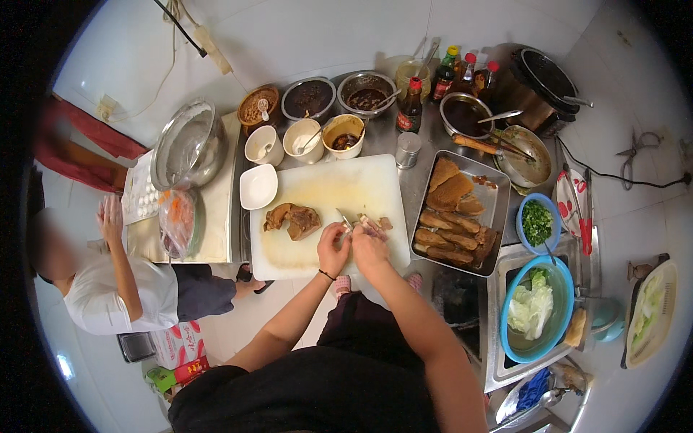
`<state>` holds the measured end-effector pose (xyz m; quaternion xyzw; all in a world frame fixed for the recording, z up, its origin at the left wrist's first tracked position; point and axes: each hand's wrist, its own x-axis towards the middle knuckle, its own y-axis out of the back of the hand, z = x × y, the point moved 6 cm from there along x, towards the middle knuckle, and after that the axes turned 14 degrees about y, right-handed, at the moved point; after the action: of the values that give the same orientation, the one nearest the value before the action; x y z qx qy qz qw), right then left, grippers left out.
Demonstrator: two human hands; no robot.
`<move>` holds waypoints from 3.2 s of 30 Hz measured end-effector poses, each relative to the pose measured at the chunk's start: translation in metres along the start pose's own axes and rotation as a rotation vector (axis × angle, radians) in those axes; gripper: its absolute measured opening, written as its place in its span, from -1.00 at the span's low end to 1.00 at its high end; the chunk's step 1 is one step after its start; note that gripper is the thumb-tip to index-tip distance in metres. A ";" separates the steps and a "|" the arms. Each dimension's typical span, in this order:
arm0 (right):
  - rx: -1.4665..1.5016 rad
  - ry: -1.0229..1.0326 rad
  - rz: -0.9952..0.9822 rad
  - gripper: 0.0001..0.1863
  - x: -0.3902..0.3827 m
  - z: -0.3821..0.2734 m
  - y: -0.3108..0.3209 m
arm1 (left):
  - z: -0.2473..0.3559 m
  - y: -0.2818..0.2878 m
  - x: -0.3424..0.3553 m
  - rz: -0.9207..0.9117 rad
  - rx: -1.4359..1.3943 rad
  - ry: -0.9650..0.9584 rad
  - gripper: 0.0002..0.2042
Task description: The person places a tray of cooked meat on a counter and begins slicing a piece of meat on a white cutting board using a knife. The person cuts the meat into smaller pieces while another individual works in the background.
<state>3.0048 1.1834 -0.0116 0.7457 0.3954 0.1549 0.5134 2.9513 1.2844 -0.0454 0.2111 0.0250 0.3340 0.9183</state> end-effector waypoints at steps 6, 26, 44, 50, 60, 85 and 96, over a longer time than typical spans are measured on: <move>0.013 -0.101 -0.054 -0.84 -0.011 -0.005 -0.004 | 0.001 0.000 0.000 -0.009 0.057 -0.032 -0.79; 0.141 -0.069 -0.040 -0.70 -0.028 -0.003 0.018 | 0.003 0.002 0.000 -0.007 0.020 -0.006 -0.80; 0.121 -0.068 -0.083 -0.80 -0.026 -0.012 0.024 | -0.001 0.000 0.002 0.014 0.033 -0.001 -0.81; 0.120 -0.121 -0.160 -0.78 -0.015 -0.016 0.023 | 0.000 0.000 0.003 -0.005 0.056 -0.003 -0.81; 0.069 -0.154 -0.198 -0.78 -0.006 -0.019 0.015 | 0.003 0.000 0.005 -0.006 0.084 -0.004 -0.82; 0.132 -0.112 -0.102 -0.79 -0.031 -0.006 0.012 | 0.006 -0.001 0.002 -0.020 0.072 0.011 -0.82; 0.201 -0.126 -0.033 -0.78 -0.046 0.010 0.026 | -0.010 0.007 -0.006 0.013 -0.126 0.238 -0.84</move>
<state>2.9936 1.1383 0.0155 0.7951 0.3881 0.0590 0.4623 2.9399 1.2892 -0.0522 0.1120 0.1115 0.3637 0.9180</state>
